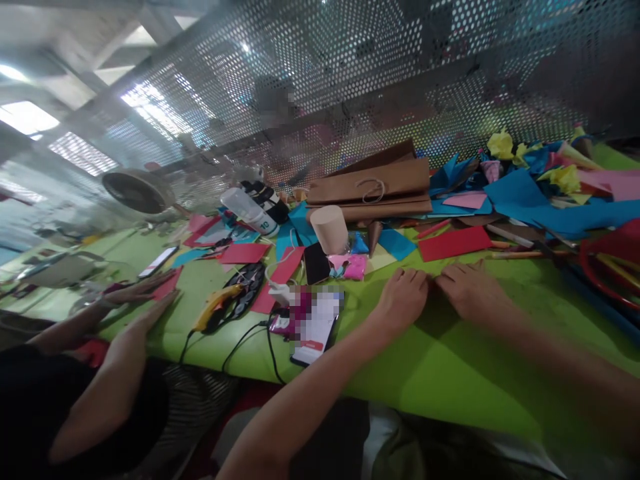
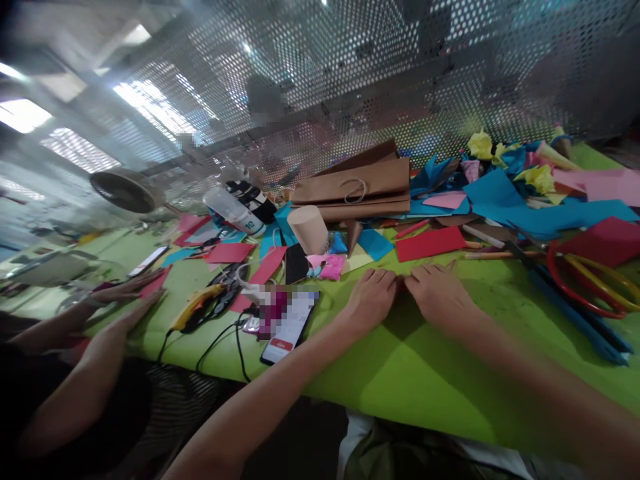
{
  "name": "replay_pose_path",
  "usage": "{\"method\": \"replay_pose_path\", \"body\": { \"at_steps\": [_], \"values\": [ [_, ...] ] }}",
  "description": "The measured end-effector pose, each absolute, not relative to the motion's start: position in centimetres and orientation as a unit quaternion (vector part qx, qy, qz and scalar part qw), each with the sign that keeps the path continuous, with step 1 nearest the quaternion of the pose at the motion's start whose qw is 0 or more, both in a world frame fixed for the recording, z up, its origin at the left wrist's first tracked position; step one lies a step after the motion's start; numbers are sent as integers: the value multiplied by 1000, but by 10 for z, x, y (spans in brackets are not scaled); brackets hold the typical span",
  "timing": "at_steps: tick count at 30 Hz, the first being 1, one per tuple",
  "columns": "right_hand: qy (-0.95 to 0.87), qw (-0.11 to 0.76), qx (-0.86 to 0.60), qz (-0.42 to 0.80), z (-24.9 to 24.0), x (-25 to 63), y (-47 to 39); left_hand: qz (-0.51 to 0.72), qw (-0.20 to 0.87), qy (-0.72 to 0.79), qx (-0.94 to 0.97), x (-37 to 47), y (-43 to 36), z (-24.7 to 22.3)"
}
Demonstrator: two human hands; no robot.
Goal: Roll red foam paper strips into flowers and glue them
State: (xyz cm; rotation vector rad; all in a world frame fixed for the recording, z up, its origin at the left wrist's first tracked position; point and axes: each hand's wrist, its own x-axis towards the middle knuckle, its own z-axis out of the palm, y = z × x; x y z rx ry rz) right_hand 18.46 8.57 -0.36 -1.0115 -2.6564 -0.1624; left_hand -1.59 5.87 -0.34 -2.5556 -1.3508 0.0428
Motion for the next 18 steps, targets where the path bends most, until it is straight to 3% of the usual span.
{"method": "replay_pose_path", "body": {
  "at_steps": [5,8,13,18],
  "values": [
    [-922,156,-354,1,4,193,92,6,98,-452,-887,-9,61,5],
    [-910,205,-354,63,20,208,97,0,33,-488,-872,-6,62,14],
    [-773,395,-438,235,41,248,99,-81,-108,-566,-813,-3,58,27],
    [-609,418,-441,510,34,240,93,-190,-293,-571,-743,1,49,30]
  ]
}}
